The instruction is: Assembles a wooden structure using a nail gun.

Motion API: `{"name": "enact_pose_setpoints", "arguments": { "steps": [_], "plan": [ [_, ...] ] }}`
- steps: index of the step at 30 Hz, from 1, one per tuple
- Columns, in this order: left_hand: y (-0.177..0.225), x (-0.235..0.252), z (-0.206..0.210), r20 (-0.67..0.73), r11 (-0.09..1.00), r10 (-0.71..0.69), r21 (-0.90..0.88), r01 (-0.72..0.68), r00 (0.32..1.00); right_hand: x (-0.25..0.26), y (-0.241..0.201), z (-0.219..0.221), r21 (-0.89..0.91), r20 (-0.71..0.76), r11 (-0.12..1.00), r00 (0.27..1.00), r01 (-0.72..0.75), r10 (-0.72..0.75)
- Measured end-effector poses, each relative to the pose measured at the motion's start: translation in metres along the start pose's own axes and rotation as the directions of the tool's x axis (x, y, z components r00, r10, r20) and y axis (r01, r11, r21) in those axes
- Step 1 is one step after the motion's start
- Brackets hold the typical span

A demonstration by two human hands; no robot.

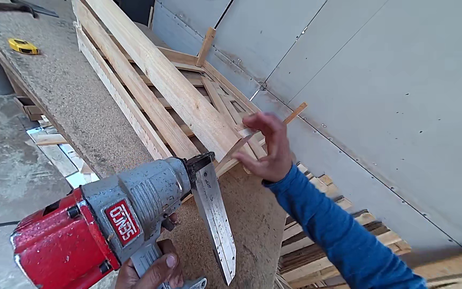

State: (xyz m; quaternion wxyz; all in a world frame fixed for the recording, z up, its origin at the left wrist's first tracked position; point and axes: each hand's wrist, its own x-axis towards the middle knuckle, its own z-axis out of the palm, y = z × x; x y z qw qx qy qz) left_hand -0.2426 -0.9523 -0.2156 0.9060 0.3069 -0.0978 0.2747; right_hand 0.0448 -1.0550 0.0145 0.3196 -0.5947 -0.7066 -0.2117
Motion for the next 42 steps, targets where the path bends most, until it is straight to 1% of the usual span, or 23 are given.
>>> {"name": "enact_pose_setpoints", "arguments": {
  "steps": [2, 3, 4, 6, 12, 19, 24, 28, 37, 39, 42],
  "plan": [
    [0.001, 0.002, 0.0, -0.008, 1.0, -0.018, -0.004, 0.018, 1.0, -0.023, 0.0, 0.022, -0.181, -0.069, 0.981, 0.994, 0.07, -0.083],
    [0.002, 0.002, 0.001, -0.012, 1.0, -0.024, -0.007, 0.024, 1.0, -0.03, 0.002, 0.031, -0.243, -0.094, 0.965, 0.988, 0.099, -0.125],
    [0.002, 0.002, 0.001, -0.015, 1.0, -0.028, -0.009, 0.028, 1.0, -0.034, 0.004, 0.039, -0.285, -0.123, 0.951, 0.98, 0.119, -0.159],
    [0.005, 0.003, 0.003, -0.017, 1.0, -0.03, -0.002, 0.03, 0.999, -0.037, 0.007, 0.048, -0.314, -0.172, 0.94, 0.966, 0.131, -0.192],
    [0.009, 0.002, 0.004, -0.006, 1.0, -0.008, 0.03, 0.008, 1.0, -0.034, 0.003, 0.047, -0.267, -0.199, 0.958, 0.967, 0.103, -0.16],
    [0.008, -0.001, 0.007, -0.015, 1.0, -0.003, 0.017, 0.003, 1.0, -0.034, -0.001, 0.047, -0.266, -0.196, 0.961, 0.971, 0.08, -0.135],
    [0.007, -0.009, 0.011, 0.01, 1.0, 0.002, -0.004, -0.001, 1.0, -0.033, -0.001, 0.047, -0.259, -0.202, 0.964, 0.972, 0.066, -0.121],
    [0.006, -0.005, 0.016, -0.006, 1.0, 0.023, -0.012, -0.023, 1.0, -0.033, -0.002, 0.048, -0.257, -0.21, 0.964, 0.969, 0.071, -0.128],
    [0.011, 0.001, 0.02, -0.043, 1.0, -0.018, 0.011, 0.019, 0.999, -0.032, -0.001, 0.049, -0.264, -0.209, 0.961, 0.968, 0.082, -0.14],
    [0.016, 0.004, 0.02, -0.054, 0.999, -0.028, 0.038, 0.031, 0.998, -0.029, -0.002, 0.042, -0.252, -0.166, 0.964, 0.978, 0.081, -0.126],
    [0.023, 0.009, 0.02, -0.068, 0.997, -0.039, 0.068, 0.044, 0.997, -0.015, -0.006, 0.012, -0.14, 0.003, 0.99, 1.0, 0.017, -0.017]
  ]
}}
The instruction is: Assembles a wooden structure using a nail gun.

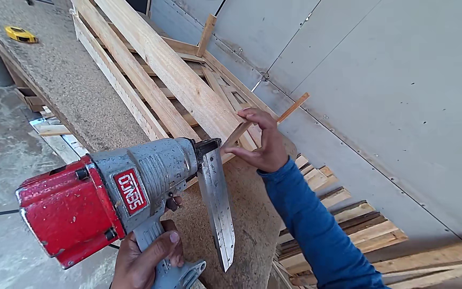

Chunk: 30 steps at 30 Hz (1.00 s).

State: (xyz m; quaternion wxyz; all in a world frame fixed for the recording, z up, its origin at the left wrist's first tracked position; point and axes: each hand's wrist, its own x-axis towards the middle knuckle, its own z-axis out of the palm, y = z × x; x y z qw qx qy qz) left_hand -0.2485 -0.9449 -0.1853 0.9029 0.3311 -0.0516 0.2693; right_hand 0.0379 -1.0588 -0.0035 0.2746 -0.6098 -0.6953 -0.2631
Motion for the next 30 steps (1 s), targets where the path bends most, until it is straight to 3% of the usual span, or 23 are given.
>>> {"name": "enact_pose_setpoints", "arguments": {
  "steps": [3, 5, 13, 30],
  "plan": [
    [-0.002, 0.003, -0.001, 0.007, 1.0, 0.013, 0.014, -0.013, 1.0, 0.019, 0.008, -0.021, 0.061, 0.183, 0.989, 0.976, -0.133, 0.12],
    [-0.003, 0.003, 0.0, 0.014, 1.0, 0.018, 0.015, -0.019, 1.0, 0.027, 0.009, -0.021, 0.082, 0.212, 0.98, 0.964, -0.182, 0.162],
    [-0.002, 0.0, -0.001, 0.018, 1.0, 0.008, 0.004, -0.008, 1.0, 0.025, 0.005, -0.014, 0.193, 0.124, 0.957, 0.973, -0.218, 0.197],
    [0.004, -0.001, -0.009, 0.066, 0.999, -0.037, -0.019, 0.038, 0.997, 0.028, 0.007, -0.018, 0.221, 0.175, 0.934, 0.953, -0.281, 0.246]
  ]
}}
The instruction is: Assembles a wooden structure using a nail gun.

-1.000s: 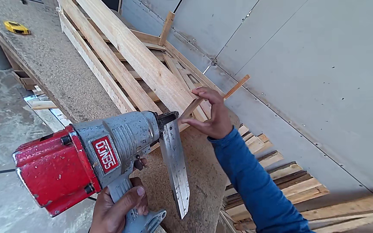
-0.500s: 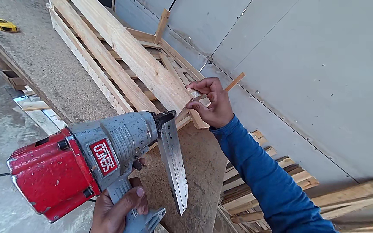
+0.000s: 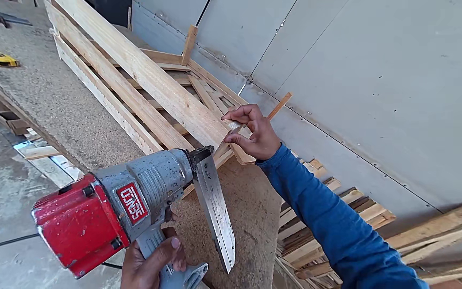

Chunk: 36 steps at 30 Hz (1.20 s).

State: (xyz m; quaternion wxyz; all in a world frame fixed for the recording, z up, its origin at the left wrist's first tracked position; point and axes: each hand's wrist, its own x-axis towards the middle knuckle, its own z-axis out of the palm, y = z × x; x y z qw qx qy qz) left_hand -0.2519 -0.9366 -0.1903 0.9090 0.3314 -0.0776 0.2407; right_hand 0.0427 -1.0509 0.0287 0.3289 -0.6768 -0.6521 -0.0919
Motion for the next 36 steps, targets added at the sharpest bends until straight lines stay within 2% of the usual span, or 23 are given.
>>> {"name": "enact_pose_setpoints", "arguments": {
  "steps": [6, 9, 13, 17, 20, 23, 26, 33, 36],
  "plan": [
    [0.014, 0.001, 0.01, 0.075, 0.998, 0.062, 0.024, -0.064, 0.995, 0.002, 0.01, -0.02, 0.015, 0.15, 1.0, 0.989, -0.017, 0.014],
    [0.025, 0.012, 0.028, 0.019, 0.997, 0.063, 0.042, -0.063, 0.998, -0.001, 0.01, -0.019, 0.022, 0.134, 0.999, 0.99, -0.042, 0.039],
    [0.025, 0.017, 0.03, 0.055, 0.997, 0.055, 0.059, -0.058, 0.997, -0.002, 0.01, -0.017, 0.035, 0.11, 0.999, 0.993, -0.037, 0.033],
    [0.024, 0.019, 0.044, -0.038, 0.994, 0.03, 0.108, -0.026, 0.999, -0.004, 0.011, -0.013, 0.061, 0.06, 0.998, 0.998, -0.02, 0.016],
    [0.03, 0.023, 0.042, -0.042, 0.984, 0.035, 0.175, -0.027, 0.999, -0.005, 0.008, -0.013, 0.054, 0.062, 0.998, 0.998, -0.036, 0.033],
    [0.033, 0.014, 0.041, -0.065, 0.984, 0.068, 0.167, -0.057, 0.996, -0.003, 0.001, -0.018, -0.014, 0.1, 0.996, 0.991, -0.086, 0.087],
    [0.035, 0.007, 0.042, -0.092, 0.988, 0.082, 0.139, -0.069, 0.992, -0.004, 0.003, -0.016, -0.023, 0.078, 0.997, 0.994, -0.069, 0.071],
    [0.01, 0.021, 0.042, -0.104, 0.997, 0.024, 0.072, -0.017, 0.994, -0.005, 0.009, -0.013, 0.019, 0.049, 0.999, 0.998, -0.031, 0.03],
    [0.015, 0.023, 0.043, -0.115, 0.995, 0.0, 0.098, 0.011, 0.993, -0.003, 0.012, -0.015, 0.013, 0.06, 1.0, 0.998, -0.023, 0.022]
  ]
}}
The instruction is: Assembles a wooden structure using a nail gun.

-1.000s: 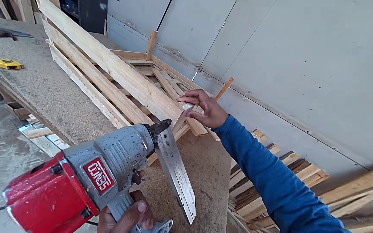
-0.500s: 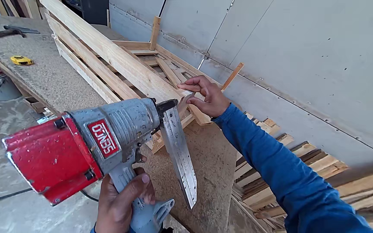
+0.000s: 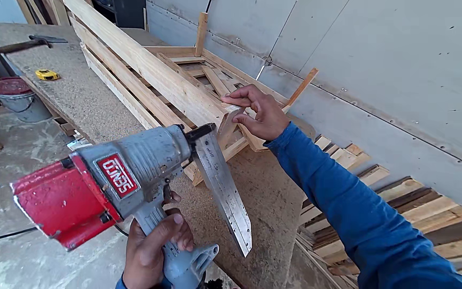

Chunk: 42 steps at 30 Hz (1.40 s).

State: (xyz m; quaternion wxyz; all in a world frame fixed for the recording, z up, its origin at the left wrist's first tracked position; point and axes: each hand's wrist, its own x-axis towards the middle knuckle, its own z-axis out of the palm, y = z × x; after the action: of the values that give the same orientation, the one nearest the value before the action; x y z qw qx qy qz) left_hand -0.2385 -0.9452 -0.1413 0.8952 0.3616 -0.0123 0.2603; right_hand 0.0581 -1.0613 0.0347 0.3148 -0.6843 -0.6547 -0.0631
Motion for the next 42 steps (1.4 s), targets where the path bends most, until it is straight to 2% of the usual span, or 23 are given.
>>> {"name": "enact_pose_setpoints", "arguments": {
  "steps": [3, 6, 8, 10, 12, 13, 14, 15, 16, 19, 23, 25, 28, 32, 35, 42],
  "plan": [
    [0.018, -0.015, -0.004, 0.002, 0.998, 0.004, 0.056, -0.004, 1.0, -0.002, -0.002, 0.001, -0.036, 0.022, 0.999, 0.999, -0.022, 0.023],
    [0.023, -0.039, -0.017, -0.027, 0.988, 0.086, 0.13, -0.082, 0.996, 0.002, -0.001, -0.003, -0.095, 0.025, 0.995, 1.0, -0.01, 0.013],
    [0.026, -0.066, -0.04, -0.074, 0.981, 0.114, 0.164, -0.101, 0.991, -0.006, 0.0, 0.008, -0.106, -0.033, 0.994, 0.999, 0.018, -0.021],
    [0.033, -0.087, -0.06, -0.159, 0.977, 0.118, 0.196, -0.086, 0.98, -0.02, -0.001, 0.026, -0.11, -0.191, 0.994, 0.981, 0.015, -0.036],
    [0.045, -0.096, -0.079, -0.251, 0.971, 0.132, 0.226, -0.074, 0.959, -0.041, -0.003, 0.057, -0.015, -0.461, 0.999, 0.887, -0.052, 0.039],
    [0.055, -0.097, -0.091, -0.264, 0.967, 0.135, 0.245, -0.069, 0.955, -0.054, -0.003, 0.08, 0.091, -0.59, 0.989, 0.793, -0.117, 0.149],
    [0.066, -0.096, -0.103, -0.269, 0.963, 0.135, 0.262, -0.062, 0.954, -0.067, -0.003, 0.107, 0.213, -0.662, 0.951, 0.683, -0.225, 0.31],
    [0.077, -0.094, -0.112, -0.277, 0.959, 0.132, 0.278, -0.052, 0.952, -0.08, -0.001, 0.133, 0.318, -0.664, 0.89, 0.594, -0.326, 0.455],
    [0.086, -0.091, -0.12, -0.279, 0.957, 0.125, 0.289, -0.041, 0.952, -0.091, 0.001, 0.155, 0.38, -0.626, 0.835, 0.554, -0.397, 0.549],
    [0.1, -0.082, -0.143, -0.273, 0.967, 0.099, 0.255, -0.027, 0.957, -0.106, 0.007, 0.194, 0.422, -0.526, 0.79, 0.59, -0.445, 0.613],
    [0.094, -0.085, -0.158, -0.279, 0.986, 0.048, 0.169, 0.0, 0.959, -0.093, 0.006, 0.18, 0.507, -0.505, 0.757, 0.57, -0.411, 0.648],
    [0.079, -0.087, -0.156, -0.303, 0.992, 0.039, 0.126, 0.0, 0.952, -0.084, 0.009, 0.17, 0.518, -0.474, 0.766, 0.617, -0.382, 0.628],
    [0.049, -0.094, -0.157, -0.264, 0.999, 0.032, 0.037, -0.023, 0.964, -0.082, 0.014, 0.165, 0.556, -0.405, 0.759, 0.686, -0.34, 0.604],
    [0.017, -0.104, -0.136, -0.266, 0.996, 0.037, -0.067, -0.056, 0.963, -0.083, 0.023, 0.165, 0.592, -0.327, 0.744, 0.752, -0.31, 0.573],
    [-0.008, -0.109, -0.119, -0.26, 0.985, 0.038, -0.155, -0.08, 0.965, -0.083, 0.031, 0.163, 0.587, -0.288, 0.745, 0.777, -0.319, 0.559],
    [-0.07, -0.068, -0.107, -0.116, 0.959, -0.018, -0.283, -0.016, 0.993, -0.08, 0.032, 0.161, 0.578, -0.269, 0.743, 0.78, -0.338, 0.564]
  ]
}}
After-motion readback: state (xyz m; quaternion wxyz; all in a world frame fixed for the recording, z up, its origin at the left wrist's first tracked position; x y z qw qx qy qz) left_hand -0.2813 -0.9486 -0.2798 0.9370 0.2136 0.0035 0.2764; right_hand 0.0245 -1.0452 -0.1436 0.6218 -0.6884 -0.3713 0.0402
